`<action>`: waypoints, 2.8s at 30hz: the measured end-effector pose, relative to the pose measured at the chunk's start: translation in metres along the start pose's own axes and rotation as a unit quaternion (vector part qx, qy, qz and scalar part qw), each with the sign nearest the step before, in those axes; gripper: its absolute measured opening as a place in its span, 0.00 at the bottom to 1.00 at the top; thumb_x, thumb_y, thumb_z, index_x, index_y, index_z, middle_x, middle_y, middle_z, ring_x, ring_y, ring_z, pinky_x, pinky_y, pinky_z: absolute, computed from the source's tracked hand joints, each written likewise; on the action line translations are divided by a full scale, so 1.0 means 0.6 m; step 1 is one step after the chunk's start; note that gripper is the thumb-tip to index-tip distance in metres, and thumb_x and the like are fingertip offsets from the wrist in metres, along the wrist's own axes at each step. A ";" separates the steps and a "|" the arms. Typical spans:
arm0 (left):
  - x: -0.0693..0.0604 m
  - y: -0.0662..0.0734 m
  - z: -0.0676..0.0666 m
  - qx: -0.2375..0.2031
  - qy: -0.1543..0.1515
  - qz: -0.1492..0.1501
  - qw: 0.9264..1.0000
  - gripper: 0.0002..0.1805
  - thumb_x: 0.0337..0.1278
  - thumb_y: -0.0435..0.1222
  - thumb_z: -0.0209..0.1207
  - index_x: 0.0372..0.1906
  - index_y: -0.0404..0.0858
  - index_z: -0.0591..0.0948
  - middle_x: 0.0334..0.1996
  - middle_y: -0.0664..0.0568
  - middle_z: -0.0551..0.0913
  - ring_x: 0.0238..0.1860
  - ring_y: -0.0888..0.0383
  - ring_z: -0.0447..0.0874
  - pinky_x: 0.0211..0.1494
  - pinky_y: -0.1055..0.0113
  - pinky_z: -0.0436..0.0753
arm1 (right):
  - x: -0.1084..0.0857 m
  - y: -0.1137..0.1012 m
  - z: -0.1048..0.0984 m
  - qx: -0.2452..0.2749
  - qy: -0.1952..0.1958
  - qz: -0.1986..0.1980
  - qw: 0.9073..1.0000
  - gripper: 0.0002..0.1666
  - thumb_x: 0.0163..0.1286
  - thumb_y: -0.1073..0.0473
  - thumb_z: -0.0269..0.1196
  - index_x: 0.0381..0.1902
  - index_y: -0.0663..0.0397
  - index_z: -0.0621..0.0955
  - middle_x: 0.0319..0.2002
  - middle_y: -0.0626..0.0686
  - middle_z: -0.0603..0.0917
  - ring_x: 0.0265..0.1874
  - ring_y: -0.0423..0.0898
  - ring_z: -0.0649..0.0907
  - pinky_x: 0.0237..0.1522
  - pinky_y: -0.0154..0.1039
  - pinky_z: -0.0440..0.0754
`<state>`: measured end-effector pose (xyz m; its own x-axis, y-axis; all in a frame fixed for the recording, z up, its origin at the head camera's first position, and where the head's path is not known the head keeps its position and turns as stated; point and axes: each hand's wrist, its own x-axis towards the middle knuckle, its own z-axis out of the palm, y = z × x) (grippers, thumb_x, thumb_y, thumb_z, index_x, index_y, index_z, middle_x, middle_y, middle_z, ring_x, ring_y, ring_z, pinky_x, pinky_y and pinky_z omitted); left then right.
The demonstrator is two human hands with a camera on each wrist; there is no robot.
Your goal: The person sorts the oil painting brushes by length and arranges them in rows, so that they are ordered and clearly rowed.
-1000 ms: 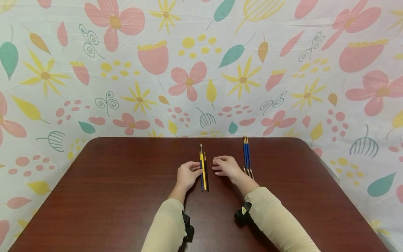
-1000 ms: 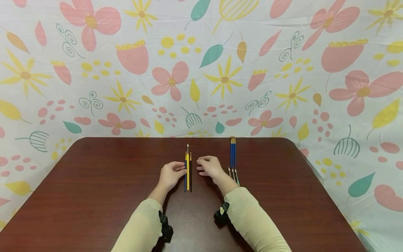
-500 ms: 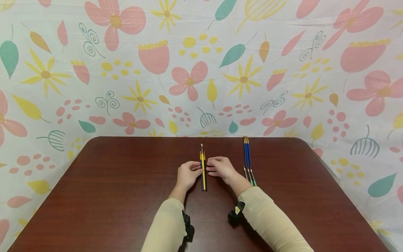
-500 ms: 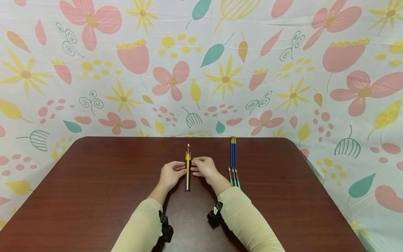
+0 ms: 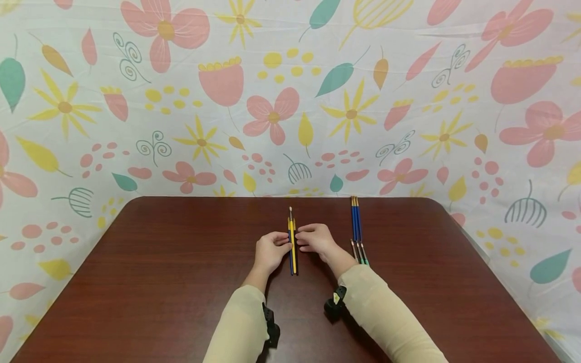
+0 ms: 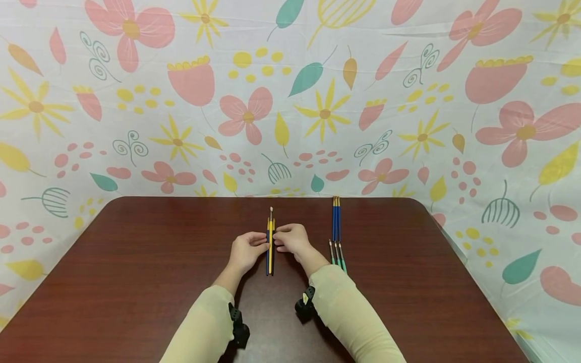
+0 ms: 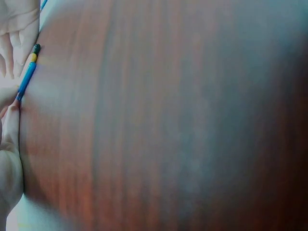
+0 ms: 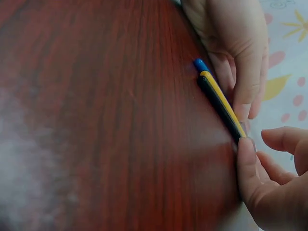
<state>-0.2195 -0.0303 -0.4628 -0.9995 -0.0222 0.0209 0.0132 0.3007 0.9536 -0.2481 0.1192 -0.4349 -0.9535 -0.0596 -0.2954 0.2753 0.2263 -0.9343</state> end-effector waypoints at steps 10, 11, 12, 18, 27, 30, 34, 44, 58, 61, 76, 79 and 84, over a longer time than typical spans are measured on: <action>0.001 -0.002 0.003 0.001 0.001 0.005 1.000 0.13 0.53 0.32 0.65 0.45 0.34 0.84 0.41 0.44 0.87 0.46 0.53 0.86 0.48 0.64 0.84 | 0.008 -0.008 0.010 -0.043 0.031 0.006 0.999 0.19 0.61 0.65 0.64 0.50 0.64 0.80 0.32 0.58 0.85 0.22 0.40 0.82 0.24 0.34 0.84; 0.001 -0.002 0.002 0.000 0.002 0.003 1.000 0.13 0.53 0.32 0.65 0.45 0.34 0.84 0.41 0.44 0.87 0.46 0.53 0.86 0.48 0.64 0.84 | 0.008 -0.009 0.011 -0.045 0.032 0.007 0.998 0.19 0.61 0.64 0.64 0.50 0.64 0.80 0.31 0.57 0.84 0.21 0.40 0.82 0.24 0.34 0.84; 0.001 -0.002 0.003 0.001 0.002 0.005 1.000 0.13 0.53 0.32 0.65 0.45 0.34 0.84 0.41 0.44 0.87 0.46 0.53 0.86 0.48 0.64 0.84 | 0.008 -0.010 0.011 -0.048 0.032 0.007 0.998 0.18 0.61 0.64 0.65 0.50 0.63 0.81 0.30 0.57 0.84 0.21 0.40 0.81 0.23 0.34 0.84; 0.003 -0.004 0.003 0.003 0.003 0.008 1.000 0.13 0.52 0.31 0.65 0.44 0.34 0.84 0.40 0.43 0.87 0.46 0.53 0.86 0.48 0.64 0.84 | 0.009 -0.012 0.017 -0.085 0.033 -0.003 0.996 0.18 0.60 0.63 0.66 0.48 0.64 0.81 0.26 0.55 0.82 0.20 0.41 0.80 0.20 0.33 0.82; 0.002 -0.003 0.001 -0.001 0.003 0.016 1.000 0.12 0.51 0.30 0.65 0.44 0.33 0.84 0.40 0.42 0.87 0.45 0.52 0.87 0.47 0.64 0.84 | 0.012 -0.011 0.026 -0.130 0.052 -0.014 0.990 0.13 0.61 0.62 0.66 0.43 0.62 0.83 0.29 0.56 0.82 0.23 0.43 0.80 0.20 0.34 0.82; 0.001 0.000 0.000 -0.005 0.002 0.017 1.000 0.12 0.52 0.30 0.65 0.43 0.33 0.84 0.40 0.42 0.87 0.45 0.52 0.87 0.47 0.64 0.84 | 0.013 -0.012 0.027 -0.131 0.058 -0.014 0.990 0.12 0.60 0.62 0.66 0.42 0.62 0.84 0.28 0.56 0.82 0.22 0.43 0.80 0.19 0.34 0.82; 0.000 0.001 0.000 -0.008 0.001 0.015 1.000 0.12 0.52 0.30 0.65 0.43 0.32 0.84 0.40 0.42 0.87 0.45 0.52 0.87 0.47 0.64 0.84 | 0.013 -0.012 0.027 -0.126 0.061 -0.010 0.990 0.11 0.60 0.62 0.66 0.41 0.61 0.84 0.26 0.55 0.81 0.21 0.42 0.80 0.20 0.34 0.82; 0.000 0.001 0.003 -0.001 0.005 0.012 1.000 0.13 0.52 0.30 0.65 0.44 0.32 0.84 0.40 0.42 0.87 0.45 0.52 0.86 0.47 0.63 0.84 | 0.002 -0.018 0.018 -0.093 0.045 -0.003 0.995 0.14 0.64 0.61 0.61 0.46 0.61 0.82 0.37 0.59 0.82 0.28 0.45 0.82 0.25 0.36 0.85; -0.001 -0.001 0.001 0.013 0.009 0.010 1.000 0.13 0.52 0.31 0.66 0.44 0.34 0.84 0.41 0.44 0.87 0.46 0.52 0.86 0.48 0.61 0.84 | -0.009 -0.023 -0.017 -0.061 0.005 -0.003 0.998 0.21 0.68 0.60 0.56 0.58 0.61 0.73 0.40 0.59 0.83 0.30 0.46 0.84 0.27 0.37 0.85; 0.000 -0.001 0.001 0.012 0.011 0.002 1.000 0.13 0.52 0.32 0.66 0.44 0.35 0.84 0.41 0.45 0.87 0.46 0.53 0.86 0.48 0.62 0.84 | -0.011 -0.022 -0.026 -0.054 -0.003 0.000 0.999 0.22 0.70 0.59 0.54 0.59 0.61 0.71 0.39 0.59 0.84 0.29 0.45 0.84 0.27 0.38 0.85; 0.000 0.000 0.004 0.006 0.008 0.005 1.000 0.14 0.51 0.31 0.66 0.45 0.34 0.84 0.41 0.44 0.87 0.46 0.52 0.86 0.48 0.63 0.84 | -0.024 -0.016 -0.074 -0.037 -0.023 0.008 0.999 0.23 0.74 0.57 0.48 0.64 0.57 0.64 0.38 0.58 0.82 0.31 0.49 0.85 0.30 0.44 0.86; 0.000 0.000 0.004 0.007 0.009 0.007 1.000 0.13 0.51 0.31 0.66 0.45 0.34 0.84 0.41 0.44 0.87 0.46 0.52 0.86 0.48 0.63 0.84 | -0.028 -0.017 -0.083 -0.035 -0.025 0.003 0.999 0.25 0.72 0.59 0.49 0.65 0.58 0.64 0.39 0.59 0.82 0.32 0.49 0.85 0.30 0.43 0.86; 0.000 -0.002 0.004 0.006 0.009 0.006 1.000 0.13 0.52 0.31 0.66 0.45 0.34 0.84 0.42 0.44 0.87 0.46 0.52 0.86 0.47 0.64 0.84 | -0.033 -0.015 -0.096 -0.036 -0.024 -0.001 0.999 0.27 0.70 0.61 0.50 0.66 0.58 0.62 0.42 0.61 0.82 0.31 0.48 0.85 0.31 0.44 0.86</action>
<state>-0.2193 -0.0285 -0.4646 -0.9986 -0.0352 0.0384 0.0255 0.3118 0.9498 -0.2388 0.1746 -0.4091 -0.9468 -0.1065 -0.3038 0.2614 0.2961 -0.9187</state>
